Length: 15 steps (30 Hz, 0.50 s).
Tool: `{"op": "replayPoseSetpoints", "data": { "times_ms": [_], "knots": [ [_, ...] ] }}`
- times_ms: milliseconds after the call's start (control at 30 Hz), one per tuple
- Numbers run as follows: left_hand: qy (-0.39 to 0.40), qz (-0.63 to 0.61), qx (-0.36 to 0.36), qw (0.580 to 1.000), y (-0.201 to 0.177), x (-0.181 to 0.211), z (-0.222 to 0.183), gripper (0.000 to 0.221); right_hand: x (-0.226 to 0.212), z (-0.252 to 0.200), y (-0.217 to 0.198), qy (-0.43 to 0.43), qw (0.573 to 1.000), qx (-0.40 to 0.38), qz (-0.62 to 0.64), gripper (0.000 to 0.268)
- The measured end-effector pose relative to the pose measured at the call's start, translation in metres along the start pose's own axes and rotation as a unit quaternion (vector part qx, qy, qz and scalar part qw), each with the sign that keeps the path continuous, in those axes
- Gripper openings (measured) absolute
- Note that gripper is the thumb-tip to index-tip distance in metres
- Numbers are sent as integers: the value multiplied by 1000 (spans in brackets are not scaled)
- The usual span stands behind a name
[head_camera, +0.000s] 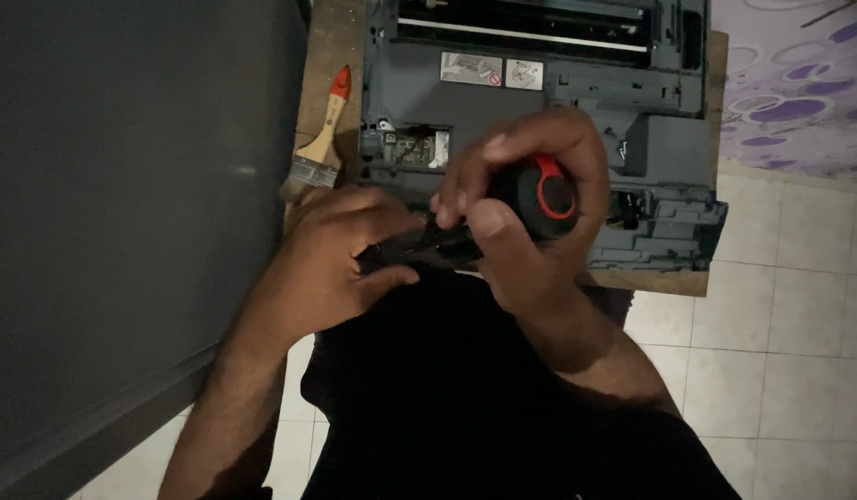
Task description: Removing screws and prying off the internal plastic panels of a printer chassis.
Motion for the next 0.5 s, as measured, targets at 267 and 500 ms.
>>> {"op": "replayPoseSetpoints", "data": {
  "times_ms": [267,500],
  "knots": [
    [-29,130,-12,991,13,-5,-2,45,-5,5,-14,-29,998,48,43,25],
    [-5,79,-33,996,21,23,37,7,-26,10,-63,-70,992,48,98,30]
  ]
}}
Point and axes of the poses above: each hand's wrist, its own z-axis towards the middle knuckle, its own y-axis out of the palm, x = y × z, the point moved 3 cm from there along z, towards the middle knuckle, and after that the axes turned 4 degrees about x, right-handed, at the moved point
